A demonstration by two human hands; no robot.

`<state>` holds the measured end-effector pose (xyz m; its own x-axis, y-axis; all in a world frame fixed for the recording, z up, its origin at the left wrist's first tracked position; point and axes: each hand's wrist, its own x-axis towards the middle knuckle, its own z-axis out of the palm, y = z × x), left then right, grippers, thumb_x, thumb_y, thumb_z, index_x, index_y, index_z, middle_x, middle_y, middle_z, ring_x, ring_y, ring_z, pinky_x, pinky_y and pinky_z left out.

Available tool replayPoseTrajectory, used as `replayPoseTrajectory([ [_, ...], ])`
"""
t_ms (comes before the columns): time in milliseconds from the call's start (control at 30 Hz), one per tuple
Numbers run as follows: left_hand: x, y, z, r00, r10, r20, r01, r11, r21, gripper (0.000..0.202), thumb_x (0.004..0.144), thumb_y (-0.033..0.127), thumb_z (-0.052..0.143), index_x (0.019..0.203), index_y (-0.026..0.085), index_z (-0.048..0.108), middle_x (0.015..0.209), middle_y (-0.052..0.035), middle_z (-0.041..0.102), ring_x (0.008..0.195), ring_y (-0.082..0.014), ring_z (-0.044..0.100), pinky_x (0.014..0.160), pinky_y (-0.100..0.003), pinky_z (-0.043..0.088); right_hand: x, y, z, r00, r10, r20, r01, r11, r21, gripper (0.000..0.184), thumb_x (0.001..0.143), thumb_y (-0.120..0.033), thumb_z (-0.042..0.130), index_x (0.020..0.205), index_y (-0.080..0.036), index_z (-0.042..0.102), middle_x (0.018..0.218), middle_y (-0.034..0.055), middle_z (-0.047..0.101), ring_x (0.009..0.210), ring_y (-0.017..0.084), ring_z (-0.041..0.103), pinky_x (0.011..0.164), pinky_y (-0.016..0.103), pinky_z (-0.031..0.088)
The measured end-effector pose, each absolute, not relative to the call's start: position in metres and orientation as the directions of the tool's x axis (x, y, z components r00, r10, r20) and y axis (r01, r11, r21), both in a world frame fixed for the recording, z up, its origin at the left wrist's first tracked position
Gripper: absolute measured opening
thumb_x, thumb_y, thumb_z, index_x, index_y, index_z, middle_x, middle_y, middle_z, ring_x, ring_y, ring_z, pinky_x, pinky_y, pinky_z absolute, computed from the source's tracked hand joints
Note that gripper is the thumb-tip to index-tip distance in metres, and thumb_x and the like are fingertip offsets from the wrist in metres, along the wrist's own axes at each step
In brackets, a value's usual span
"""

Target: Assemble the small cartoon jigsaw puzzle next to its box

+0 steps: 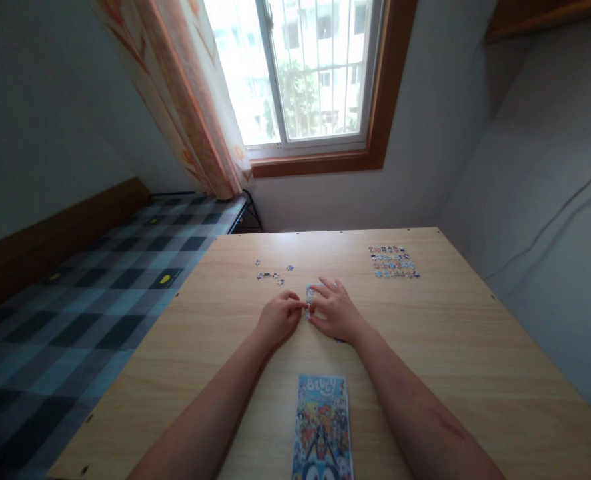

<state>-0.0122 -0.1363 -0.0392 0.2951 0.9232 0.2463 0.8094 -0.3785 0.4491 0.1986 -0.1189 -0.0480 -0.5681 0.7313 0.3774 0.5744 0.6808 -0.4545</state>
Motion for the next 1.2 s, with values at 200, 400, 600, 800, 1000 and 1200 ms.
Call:
replayPoseTrajectory([
  [200,-0.011,-0.136,-0.037,0.29,0.928,0.234,0.813,-0.368,0.451,0.029,0.088,0.017,0.059,0.101,0.031,0.081,0.104,-0.0023,0.072,0.091,-0.0159,0.067,0.085,-0.027,0.053,0.199,-0.118,-0.049,-0.573,0.731,0.369,0.578,0.68,-0.45,0.007,0.082,-0.029,0.07,0.088,-0.028,0.073,0.142,0.0048,0.059,0.145,0.036,0.036,0.114,0.067,0.023],
  [400,-0.01,-0.139,-0.034,0.3,0.927,0.226,0.814,-0.372,0.446,0.026,0.089,0.021,0.059,0.101,0.03,0.081,0.105,-0.0025,0.071,0.09,-0.0158,0.066,0.083,-0.027,0.053,0.199,-0.119,-0.05,-0.569,0.733,0.373,0.571,0.679,-0.462,0.008,0.082,-0.03,0.07,0.088,-0.028,0.075,0.141,0.0053,0.06,0.145,0.037,0.036,0.114,0.067,0.023],
  [600,-0.009,-0.141,-0.029,0.297,0.931,0.212,0.814,-0.363,0.454,0.019,0.089,0.032,0.065,0.101,0.029,0.08,0.106,-0.0032,0.071,0.091,-0.0177,0.067,0.084,-0.029,0.053,0.201,-0.114,-0.051,-0.463,0.741,0.487,0.547,0.671,-0.5,0.022,0.083,-0.015,0.059,0.092,-0.028,0.076,0.132,0.0049,0.066,0.14,0.032,0.044,0.115,0.062,0.027],
  [800,-0.009,-0.141,-0.029,0.281,0.94,0.192,0.819,-0.339,0.463,0.017,0.085,0.031,0.07,0.099,0.029,0.08,0.106,-0.0024,0.07,0.094,-0.0182,0.066,0.086,-0.03,0.052,0.206,-0.108,-0.054,-0.258,0.773,0.58,0.567,0.607,-0.557,0.029,0.078,-0.007,0.054,0.079,-0.026,0.075,0.117,0.0047,0.072,0.13,0.03,0.052,0.112,0.055,0.037],
  [1000,-0.009,-0.14,-0.029,0.261,0.945,0.199,0.786,-0.327,0.525,0.017,0.084,0.031,0.071,0.099,0.028,0.079,0.104,-0.0019,0.07,0.09,-0.017,0.065,0.084,-0.028,0.051,0.208,-0.105,-0.055,-0.158,0.79,0.592,0.54,0.571,-0.618,0.028,0.08,-0.008,0.053,0.076,-0.026,0.074,0.109,0.0062,0.073,0.124,0.029,0.055,0.11,0.052,0.041],
  [1200,-0.01,-0.137,-0.029,0.14,0.965,0.221,0.725,-0.252,0.641,0.021,0.089,0.021,0.061,0.103,0.022,0.076,0.098,-0.0028,0.071,0.072,-0.0129,0.061,0.075,-0.027,0.05,0.209,-0.103,-0.057,-0.122,0.795,0.594,0.54,0.555,-0.632,0.027,0.08,-0.009,0.052,0.075,-0.026,0.073,0.107,0.0055,0.073,0.121,0.028,0.057,0.108,0.051,0.043],
])
